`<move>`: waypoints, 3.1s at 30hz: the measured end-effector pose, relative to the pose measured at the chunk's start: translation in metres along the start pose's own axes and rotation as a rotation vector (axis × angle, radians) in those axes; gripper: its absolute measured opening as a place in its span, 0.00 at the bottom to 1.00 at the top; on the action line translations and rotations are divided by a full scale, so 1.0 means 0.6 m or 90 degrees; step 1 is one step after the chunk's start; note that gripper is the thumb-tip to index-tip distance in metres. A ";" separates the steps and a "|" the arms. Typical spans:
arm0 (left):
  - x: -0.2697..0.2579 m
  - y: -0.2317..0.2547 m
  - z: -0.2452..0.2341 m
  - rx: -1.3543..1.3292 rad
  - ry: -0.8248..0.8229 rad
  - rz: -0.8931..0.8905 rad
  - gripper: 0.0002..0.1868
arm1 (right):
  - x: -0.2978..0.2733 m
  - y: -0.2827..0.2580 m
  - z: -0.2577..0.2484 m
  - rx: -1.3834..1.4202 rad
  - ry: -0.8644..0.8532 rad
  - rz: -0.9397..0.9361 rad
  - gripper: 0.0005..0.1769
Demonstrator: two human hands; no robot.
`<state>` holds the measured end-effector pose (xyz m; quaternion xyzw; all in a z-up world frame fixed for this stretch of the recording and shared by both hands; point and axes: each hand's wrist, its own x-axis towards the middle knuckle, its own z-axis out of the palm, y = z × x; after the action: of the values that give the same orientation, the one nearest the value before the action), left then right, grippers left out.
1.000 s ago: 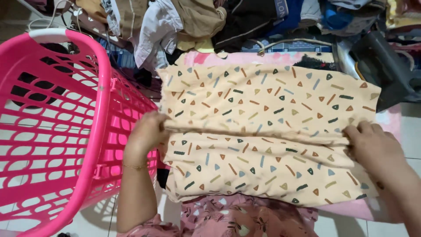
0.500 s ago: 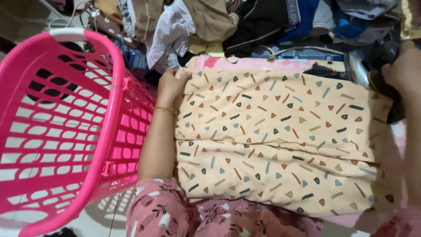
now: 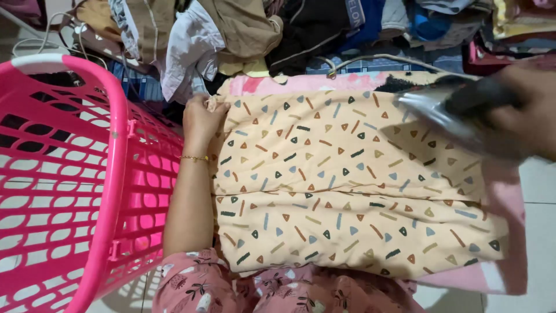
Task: Ironing a patterned garment on a blanket placed on the floor.
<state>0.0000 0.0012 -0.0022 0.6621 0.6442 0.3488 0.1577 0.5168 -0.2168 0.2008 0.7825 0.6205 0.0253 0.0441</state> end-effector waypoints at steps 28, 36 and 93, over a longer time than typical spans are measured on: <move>-0.028 -0.005 0.054 0.054 0.105 0.042 0.14 | 0.069 0.178 0.432 0.822 -0.085 0.299 0.11; -0.024 -0.011 0.054 0.066 0.082 0.026 0.14 | 0.038 0.172 0.430 1.152 -0.048 0.345 0.03; -0.176 0.050 0.015 0.232 -0.180 0.330 0.37 | -0.118 0.088 0.379 0.202 0.135 0.047 0.11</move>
<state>0.0363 -0.1016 -0.0162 0.8629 0.4781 0.1609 0.0308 0.5732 -0.3062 -0.0193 0.7949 0.5887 0.0107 -0.1466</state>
